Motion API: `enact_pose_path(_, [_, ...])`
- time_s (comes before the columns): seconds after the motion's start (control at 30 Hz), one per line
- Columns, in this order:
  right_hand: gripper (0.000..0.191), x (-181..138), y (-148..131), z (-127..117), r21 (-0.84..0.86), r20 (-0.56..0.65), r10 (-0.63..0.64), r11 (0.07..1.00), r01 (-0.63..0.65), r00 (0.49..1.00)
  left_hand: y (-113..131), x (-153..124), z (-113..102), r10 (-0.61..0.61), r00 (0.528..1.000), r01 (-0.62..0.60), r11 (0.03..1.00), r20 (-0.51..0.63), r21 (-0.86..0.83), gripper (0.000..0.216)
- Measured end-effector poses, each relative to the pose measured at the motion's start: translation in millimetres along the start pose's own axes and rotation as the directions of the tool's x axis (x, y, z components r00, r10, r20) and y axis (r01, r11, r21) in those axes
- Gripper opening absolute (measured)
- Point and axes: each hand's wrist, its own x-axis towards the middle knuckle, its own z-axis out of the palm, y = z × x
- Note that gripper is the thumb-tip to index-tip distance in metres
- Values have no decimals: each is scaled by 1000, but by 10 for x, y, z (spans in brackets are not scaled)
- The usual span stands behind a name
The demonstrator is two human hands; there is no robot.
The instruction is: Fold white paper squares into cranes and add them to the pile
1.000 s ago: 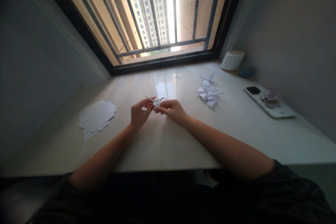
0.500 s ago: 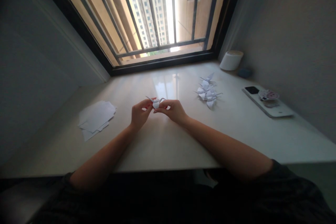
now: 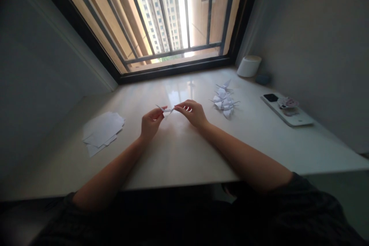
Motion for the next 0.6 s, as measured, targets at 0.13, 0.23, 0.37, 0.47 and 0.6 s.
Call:
enact_pose_path(0.13, [25,-33,1,23,-50,61,-46,998,49,997,30,13,19,-25,1000,27,990,10,-139,33])
enact_pose_path(0.23, [25,-37,-11,2,-144,63,-57,987,66,996,44,40,35,-86,996,89,948,24,-305,39])
enact_pose_path(0.37, [24,-26,5,-25,-215,81,-70,973,86,994,66,54,15,-186,982,188,931,38,-312,39])
enact_pose_path(0.47, [21,-26,21,-28,-235,102,-81,966,103,991,80,51,-7,-212,977,213,931,37,-296,38])
enact_pose_path(0.6, [22,-25,31,-25,-221,97,-58,972,78,994,93,47,-5,-197,980,179,941,-36,-287,35])
